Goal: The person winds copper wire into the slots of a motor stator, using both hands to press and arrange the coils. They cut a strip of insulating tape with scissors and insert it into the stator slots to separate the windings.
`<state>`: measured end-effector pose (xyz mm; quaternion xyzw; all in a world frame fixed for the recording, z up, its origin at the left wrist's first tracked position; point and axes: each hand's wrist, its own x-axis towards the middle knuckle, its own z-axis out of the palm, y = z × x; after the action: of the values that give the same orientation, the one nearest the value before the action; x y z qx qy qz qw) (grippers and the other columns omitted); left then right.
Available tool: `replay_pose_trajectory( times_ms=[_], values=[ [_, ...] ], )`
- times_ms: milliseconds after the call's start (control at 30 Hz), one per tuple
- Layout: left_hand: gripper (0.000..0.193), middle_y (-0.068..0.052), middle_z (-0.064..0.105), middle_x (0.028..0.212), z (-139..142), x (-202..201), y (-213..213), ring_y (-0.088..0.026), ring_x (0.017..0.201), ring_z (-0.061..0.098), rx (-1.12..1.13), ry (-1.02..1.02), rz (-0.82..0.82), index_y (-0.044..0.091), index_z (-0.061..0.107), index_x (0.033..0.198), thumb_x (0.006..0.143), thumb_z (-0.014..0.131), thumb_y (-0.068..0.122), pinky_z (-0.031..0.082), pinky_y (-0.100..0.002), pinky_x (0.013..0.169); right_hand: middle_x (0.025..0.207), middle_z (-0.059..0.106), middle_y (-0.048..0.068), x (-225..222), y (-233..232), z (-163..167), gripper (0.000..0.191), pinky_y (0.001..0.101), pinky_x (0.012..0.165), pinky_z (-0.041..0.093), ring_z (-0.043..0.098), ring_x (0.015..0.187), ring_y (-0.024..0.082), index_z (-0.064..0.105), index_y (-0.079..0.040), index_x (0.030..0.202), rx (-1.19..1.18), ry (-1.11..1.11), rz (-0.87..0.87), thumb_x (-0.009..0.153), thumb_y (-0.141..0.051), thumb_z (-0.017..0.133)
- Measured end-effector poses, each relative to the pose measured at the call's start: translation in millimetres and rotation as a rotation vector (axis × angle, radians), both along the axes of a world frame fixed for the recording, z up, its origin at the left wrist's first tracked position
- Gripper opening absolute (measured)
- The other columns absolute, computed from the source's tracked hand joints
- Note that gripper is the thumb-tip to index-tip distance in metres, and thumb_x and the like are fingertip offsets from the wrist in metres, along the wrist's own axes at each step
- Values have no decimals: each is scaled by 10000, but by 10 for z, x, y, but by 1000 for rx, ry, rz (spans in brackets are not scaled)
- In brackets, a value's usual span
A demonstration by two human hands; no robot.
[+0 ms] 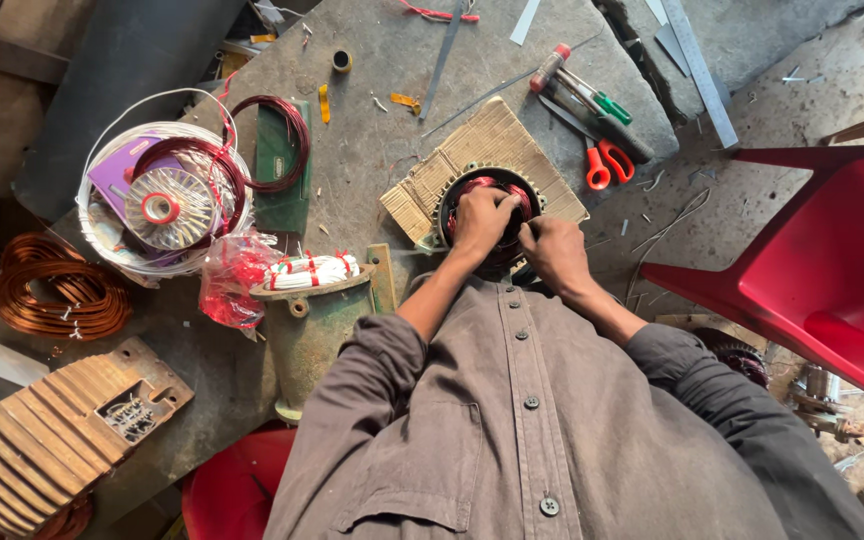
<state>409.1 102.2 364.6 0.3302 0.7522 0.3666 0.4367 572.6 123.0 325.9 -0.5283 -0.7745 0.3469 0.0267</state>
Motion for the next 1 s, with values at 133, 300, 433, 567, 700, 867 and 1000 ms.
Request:
replay_pose_trajectory(
  times_ms=[133, 300, 433, 567, 700, 867, 1000],
  values=[
    [295, -192, 713, 724, 105, 20, 76, -338, 698, 731, 57, 153, -59, 33, 794, 862, 885, 750, 323, 571, -428, 687, 829, 698, 249, -22, 34, 4, 313, 487, 787, 555, 702, 817, 416, 766, -6, 907, 112, -78, 152, 1008, -281, 656],
    [239, -166, 712, 868, 384, -22, 102, -357, 850, 685, 204, 509, -179, 53, 773, 835, 796, 774, 289, 533, -465, 765, 753, 740, 209, 16, 138, 201, 296, 432, 695, 588, 757, 719, 362, 781, -31, 955, -320, 49, -156, 882, -295, 673],
    [219, -143, 671, 921, 528, -252, 239, -353, 928, 652, 294, 561, -382, 101, 797, 889, 824, 763, 307, 525, -467, 798, 789, 762, 164, 51, 136, 298, 281, 400, 713, 604, 782, 726, 301, 779, -21, 958, -308, 92, -157, 878, -271, 680],
    [224, -140, 673, 931, 545, -373, 383, -358, 955, 646, 185, 452, -631, 137, 813, 969, 895, 744, 337, 518, -486, 812, 850, 751, 197, 39, 118, 326, 265, 433, 755, 577, 733, 783, 355, 808, -23, 958, -40, 41, 3, 847, -256, 747],
    [279, -181, 706, 901, 601, -364, 561, -394, 893, 669, 169, 536, -756, 104, 814, 908, 843, 759, 370, 533, -499, 783, 849, 764, 178, 2, 179, 489, 288, 407, 784, 597, 767, 792, 315, 798, -57, 1000, -182, 20, -52, 846, -290, 728],
    [468, -249, 730, 939, 730, -373, 761, -419, 867, 698, -10, 378, -999, 22, 788, 986, 877, 775, 477, 537, -478, 777, 839, 769, 147, 74, 184, 754, 266, 405, 712, 582, 745, 750, 276, 820, -61, 994, -252, 80, -73, 816, -248, 756],
    [403, -203, 747, 948, 764, -311, 732, -374, 876, 715, -97, 343, -898, 71, 799, 1006, 795, 804, 414, 548, -458, 787, 787, 794, 113, 163, 182, 839, 228, 348, 630, 610, 771, 686, 184, 810, -32, 972, -564, 175, -265, 839, -195, 722]
  ],
)
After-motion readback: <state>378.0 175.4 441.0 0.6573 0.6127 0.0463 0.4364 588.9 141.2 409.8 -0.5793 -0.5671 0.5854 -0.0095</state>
